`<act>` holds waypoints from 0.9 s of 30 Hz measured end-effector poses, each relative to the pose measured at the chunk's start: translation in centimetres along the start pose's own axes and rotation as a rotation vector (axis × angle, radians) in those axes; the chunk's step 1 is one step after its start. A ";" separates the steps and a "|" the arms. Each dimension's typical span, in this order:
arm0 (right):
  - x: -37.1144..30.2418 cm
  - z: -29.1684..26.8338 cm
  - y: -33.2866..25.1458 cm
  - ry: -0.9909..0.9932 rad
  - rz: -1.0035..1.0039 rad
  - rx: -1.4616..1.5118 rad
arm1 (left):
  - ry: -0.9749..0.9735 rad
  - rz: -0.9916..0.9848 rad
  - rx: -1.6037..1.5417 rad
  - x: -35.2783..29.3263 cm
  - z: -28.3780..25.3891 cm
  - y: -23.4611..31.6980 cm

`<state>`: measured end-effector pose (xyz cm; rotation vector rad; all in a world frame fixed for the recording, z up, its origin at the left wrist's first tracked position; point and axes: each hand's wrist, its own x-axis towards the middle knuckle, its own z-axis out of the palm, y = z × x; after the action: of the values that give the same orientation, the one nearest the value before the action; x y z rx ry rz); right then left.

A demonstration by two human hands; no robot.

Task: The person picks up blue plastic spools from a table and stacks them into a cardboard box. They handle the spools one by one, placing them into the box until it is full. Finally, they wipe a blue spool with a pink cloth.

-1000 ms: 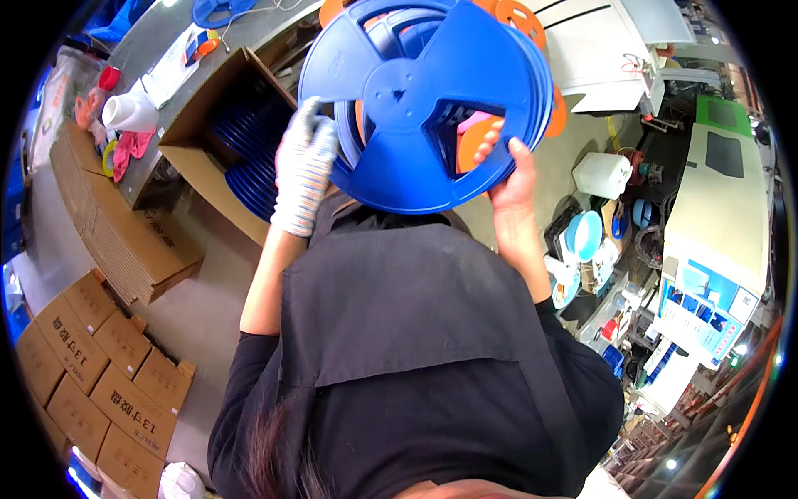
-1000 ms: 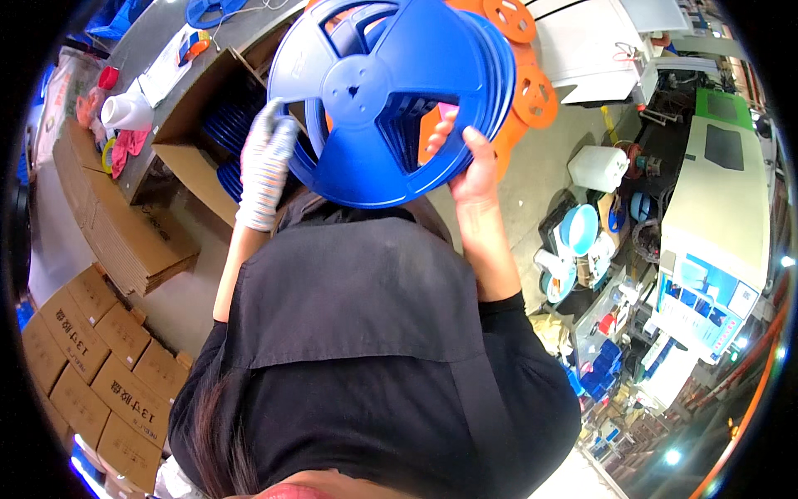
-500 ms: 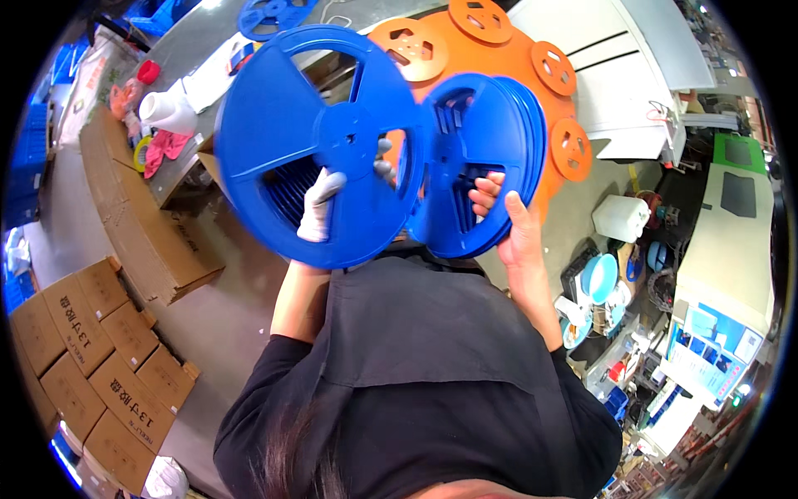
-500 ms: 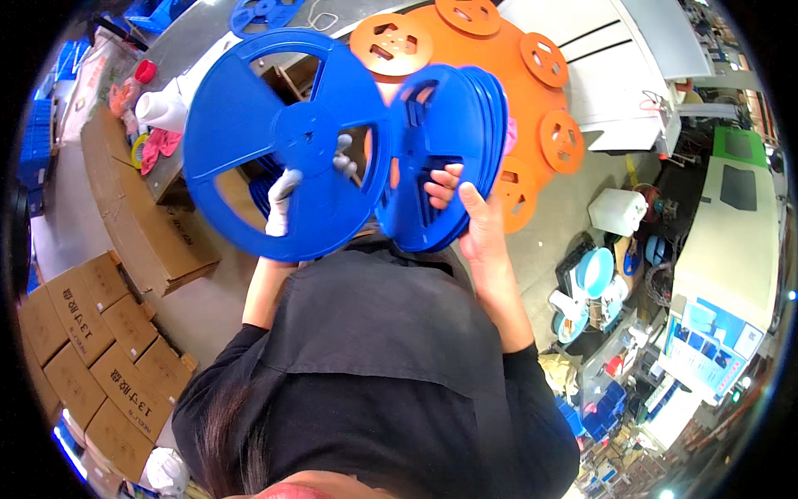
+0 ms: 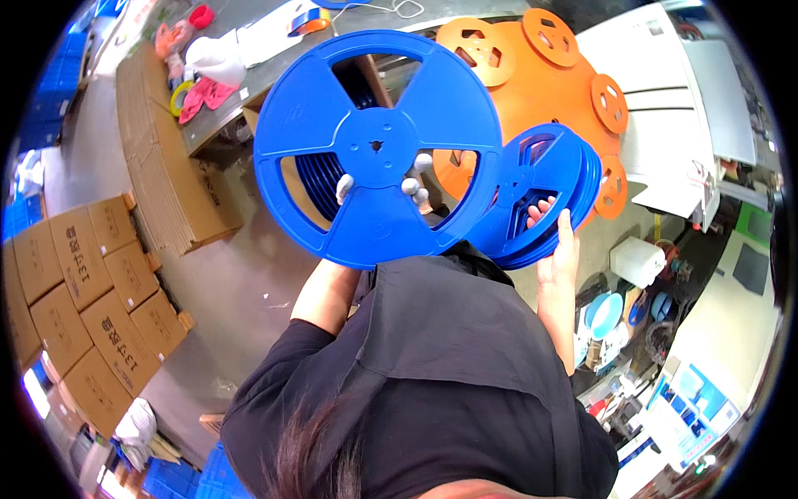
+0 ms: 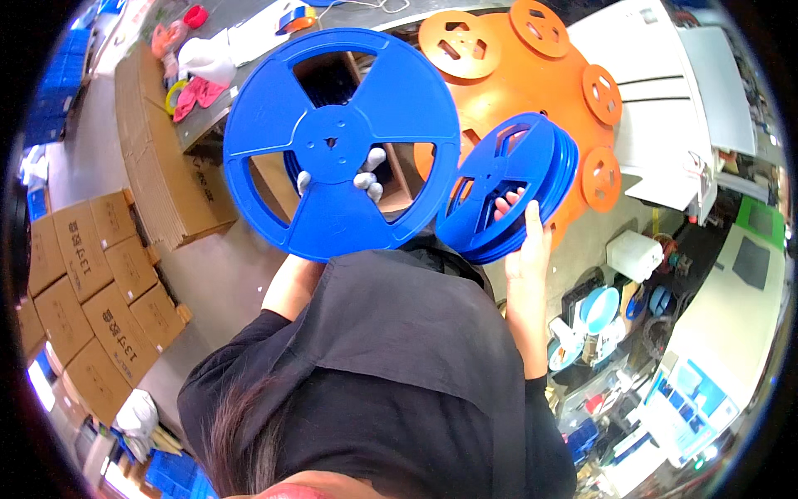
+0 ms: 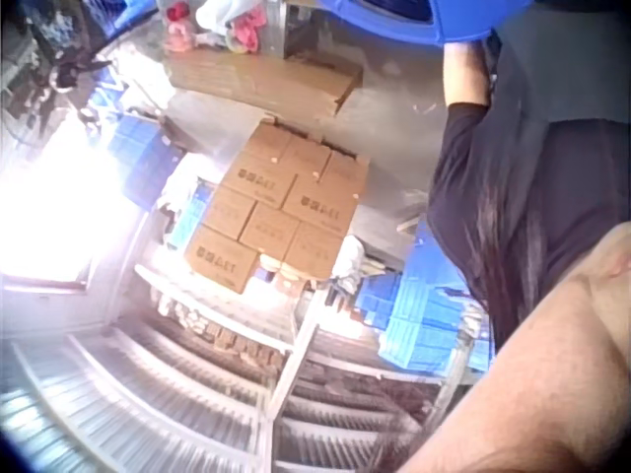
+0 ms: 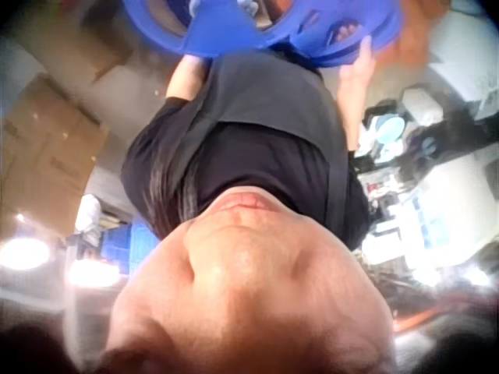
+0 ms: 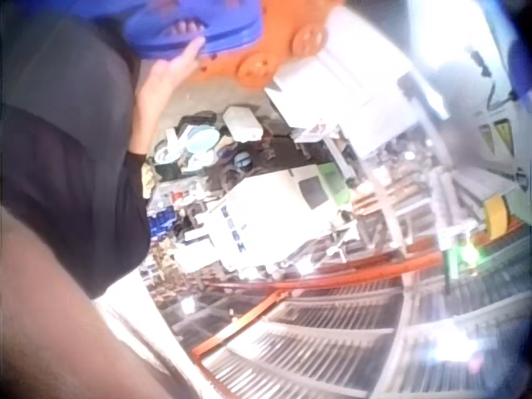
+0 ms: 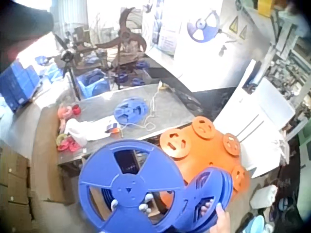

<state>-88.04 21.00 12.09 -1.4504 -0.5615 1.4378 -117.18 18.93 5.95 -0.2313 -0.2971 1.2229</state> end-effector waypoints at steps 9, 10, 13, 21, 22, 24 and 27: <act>0.8 -2.3 0.6 -0.124 0.025 0.200 | -0.011 -0.008 -0.053 0.9 -0.2 0.1; 1.0 -2.7 0.7 -0.174 0.024 0.258 | -0.002 -0.002 -0.043 0.8 -0.3 0.6; 0.5 -2.2 -0.6 -0.184 -0.015 0.275 | 0.025 0.067 0.003 0.0 -0.1 1.7; 0.9 -5.9 -2.1 -0.492 -0.163 0.571 | -0.011 0.362 0.356 -0.4 0.5 6.1; 0.9 -6.0 -1.9 -0.526 -0.162 0.620 | -0.024 0.375 0.394 -0.6 0.4 6.9; 1.0 -5.9 -2.1 -0.567 -0.157 0.692 | -0.051 0.403 0.472 -0.7 0.4 7.8; 1.2 -6.1 -2.2 -0.597 -0.138 0.793 | 0.011 0.440 0.519 -0.6 1.0 7.3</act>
<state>-81.46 21.08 12.31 -0.3497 -0.3603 1.7073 -124.16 20.77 4.42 0.1574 0.0952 1.6861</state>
